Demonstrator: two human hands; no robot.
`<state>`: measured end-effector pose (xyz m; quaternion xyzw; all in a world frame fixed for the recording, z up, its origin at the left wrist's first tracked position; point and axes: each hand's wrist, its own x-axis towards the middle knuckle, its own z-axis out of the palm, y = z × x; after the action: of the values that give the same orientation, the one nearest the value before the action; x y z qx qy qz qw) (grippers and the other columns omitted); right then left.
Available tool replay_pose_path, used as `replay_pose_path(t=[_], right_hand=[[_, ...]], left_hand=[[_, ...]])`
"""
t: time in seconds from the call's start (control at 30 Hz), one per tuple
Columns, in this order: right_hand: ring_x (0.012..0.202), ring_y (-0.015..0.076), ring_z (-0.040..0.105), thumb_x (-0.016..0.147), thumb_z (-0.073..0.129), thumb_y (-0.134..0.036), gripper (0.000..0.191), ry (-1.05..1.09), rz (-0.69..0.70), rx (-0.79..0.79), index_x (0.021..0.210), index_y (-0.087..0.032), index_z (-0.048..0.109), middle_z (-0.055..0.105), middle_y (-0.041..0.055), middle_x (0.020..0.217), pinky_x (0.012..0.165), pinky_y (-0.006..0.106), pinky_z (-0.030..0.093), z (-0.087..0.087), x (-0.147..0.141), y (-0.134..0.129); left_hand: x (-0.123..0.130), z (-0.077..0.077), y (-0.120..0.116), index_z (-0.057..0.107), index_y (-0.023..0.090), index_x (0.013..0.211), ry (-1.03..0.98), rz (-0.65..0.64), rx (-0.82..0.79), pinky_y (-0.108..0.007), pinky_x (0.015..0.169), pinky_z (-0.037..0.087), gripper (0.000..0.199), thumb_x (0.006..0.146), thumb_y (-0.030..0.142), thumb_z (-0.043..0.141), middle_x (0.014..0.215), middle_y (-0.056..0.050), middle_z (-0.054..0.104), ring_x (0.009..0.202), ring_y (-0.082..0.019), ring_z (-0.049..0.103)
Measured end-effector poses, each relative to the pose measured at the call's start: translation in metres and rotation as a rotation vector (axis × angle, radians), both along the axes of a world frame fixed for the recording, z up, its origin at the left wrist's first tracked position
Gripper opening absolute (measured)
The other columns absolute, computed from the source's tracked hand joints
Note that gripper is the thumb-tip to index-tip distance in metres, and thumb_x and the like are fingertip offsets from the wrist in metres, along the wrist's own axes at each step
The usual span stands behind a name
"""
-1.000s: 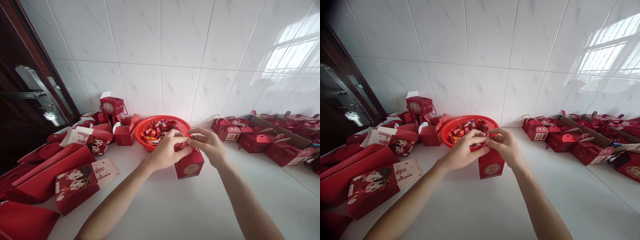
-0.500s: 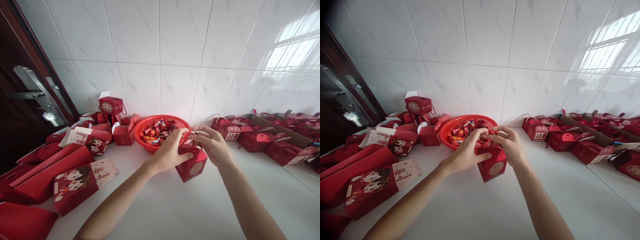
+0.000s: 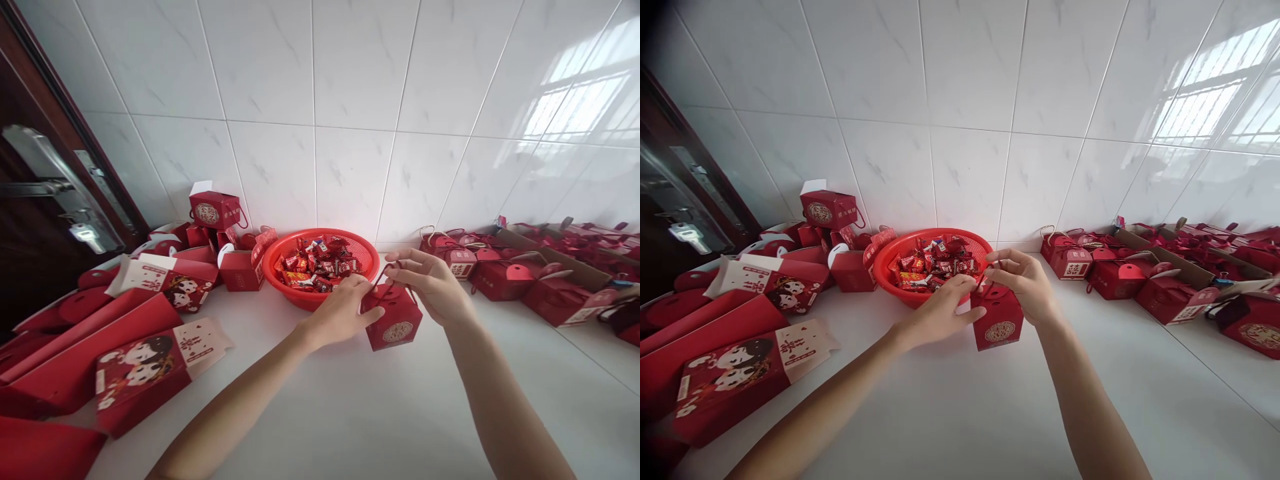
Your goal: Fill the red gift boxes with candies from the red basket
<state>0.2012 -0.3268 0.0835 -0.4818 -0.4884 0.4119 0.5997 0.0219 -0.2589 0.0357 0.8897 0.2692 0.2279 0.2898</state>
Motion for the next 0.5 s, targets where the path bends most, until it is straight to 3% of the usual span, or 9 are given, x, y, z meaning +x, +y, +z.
replay_pose_path(t=[0.07,0.13,0.3,0.4,0.5], right_hand=[[0.066,0.0163,0.064,0.057,0.092,-0.043,0.043,-0.054,-0.076,0.02,0.088,-0.019,0.073,0.068,0.0012,0.071,0.064,0.031,0.051,0.001,0.015,-0.002],[0.067,0.0168,0.065,0.056,0.092,-0.043,0.043,-0.1,-0.164,0.043,0.087,-0.019,0.074,0.069,0.0023,0.072,0.067,0.032,0.053,0.004,0.036,-0.006],[0.063,0.0167,0.065,0.051,0.093,-0.038,0.044,-0.17,-0.306,-0.032,0.085,-0.019,0.073,0.07,0.0024,0.072,0.061,0.03,0.052,0.01,0.095,-0.007],[0.059,0.0165,0.063,0.054,0.089,-0.03,0.037,-0.181,-0.342,-0.097,0.084,-0.019,0.072,0.067,0.0015,0.067,0.057,0.03,0.051,0.004,0.126,0.005],[0.057,0.0148,0.06,0.062,0.081,-0.018,0.021,-0.272,-0.444,-0.183,0.08,-0.017,0.071,0.065,0.0005,0.063,0.056,0.028,0.048,-0.008,0.152,0.021]], left_hand=[[-0.001,0.001,0.0,0.056,0.025,0.134,-0.017,-0.005,0.042,-0.046,0.109,0.046,0.051,0.09,0.05,0.065,0.143,-0.013,0.053,0.134,-0.033,0.05],[-0.002,0.003,0.002,0.052,0.024,0.142,-0.035,-0.006,0.077,-0.046,0.11,0.046,0.064,0.087,0.053,0.068,0.148,-0.014,0.051,0.138,-0.034,0.047],[-0.001,-0.005,0.019,0.071,0.019,0.114,-0.119,0.005,0.109,-0.038,0.1,0.051,0.031,0.09,0.038,0.067,0.119,-0.01,0.067,0.11,-0.026,0.066],[0.002,-0.016,0.034,0.074,0.018,0.096,-0.169,0.052,0.12,-0.035,0.095,0.053,0.014,0.085,0.026,0.069,0.104,-0.008,0.071,0.099,-0.023,0.069],[0.004,-0.024,0.043,0.075,0.018,0.089,-0.177,0.093,0.117,-0.033,0.09,0.054,0.009,0.083,0.02,0.069,0.098,-0.006,0.072,0.092,-0.021,0.07]])
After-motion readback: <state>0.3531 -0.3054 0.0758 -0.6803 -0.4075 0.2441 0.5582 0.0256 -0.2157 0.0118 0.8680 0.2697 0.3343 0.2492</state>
